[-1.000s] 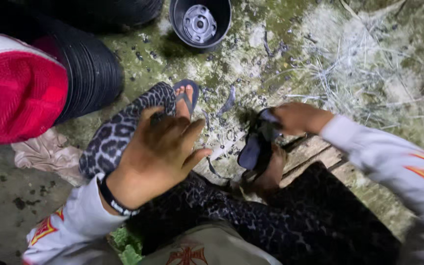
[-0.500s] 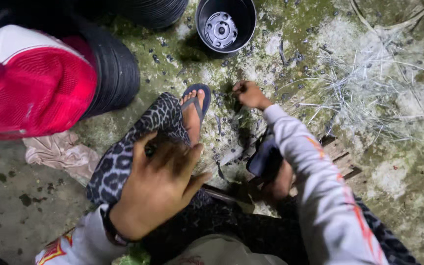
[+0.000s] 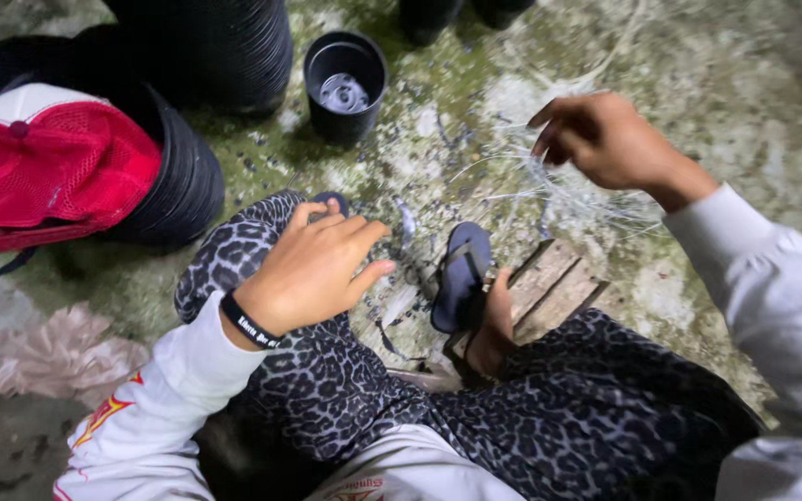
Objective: The person sits on the ground and threads white string through holes in the bottom of black plastic containers. They pull the string through, tie knots, and place the finished containers aside. The process is repeated for several containers.
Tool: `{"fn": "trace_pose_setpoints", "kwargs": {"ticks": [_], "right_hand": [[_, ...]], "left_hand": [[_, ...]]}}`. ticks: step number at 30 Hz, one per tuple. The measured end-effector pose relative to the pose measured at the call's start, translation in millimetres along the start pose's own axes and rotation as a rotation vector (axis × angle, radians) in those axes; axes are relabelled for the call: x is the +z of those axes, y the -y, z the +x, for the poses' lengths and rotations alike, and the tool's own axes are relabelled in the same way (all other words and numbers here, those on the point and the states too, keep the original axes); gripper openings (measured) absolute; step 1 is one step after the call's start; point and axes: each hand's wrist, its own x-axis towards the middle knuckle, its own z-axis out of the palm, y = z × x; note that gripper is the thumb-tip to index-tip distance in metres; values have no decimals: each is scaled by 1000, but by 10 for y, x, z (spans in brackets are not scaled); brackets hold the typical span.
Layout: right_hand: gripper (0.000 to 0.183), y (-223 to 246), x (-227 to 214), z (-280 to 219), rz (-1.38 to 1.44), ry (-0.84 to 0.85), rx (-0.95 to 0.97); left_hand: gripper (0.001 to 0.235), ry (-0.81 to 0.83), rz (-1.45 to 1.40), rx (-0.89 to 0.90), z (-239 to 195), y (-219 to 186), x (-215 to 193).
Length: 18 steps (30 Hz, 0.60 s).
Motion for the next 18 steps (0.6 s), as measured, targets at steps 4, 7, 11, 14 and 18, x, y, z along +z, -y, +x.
{"fn": "trace_pose_setpoints", "kwargs": {"ticks": [4,7,11,14,18], "right_hand": [[30,5,-142,-630,-161,-336,-106],[19,-158,-41,-835,133,-468,-47],[19,-415,-11,-916,455,-510,-157],[20,-489,-7,-940,577,-545,-210],[22,-476,17,-1050,695,-546,-334]], "left_hand": [[37,115,-83,53,185,-160,-13],[36,160,-68,115,465,-258,-90],[30,293,-38,118,891,-272,14],[32,321,-30,26,1371,-81,169],[37,-42,-305,-64,2011,414,352]]}}
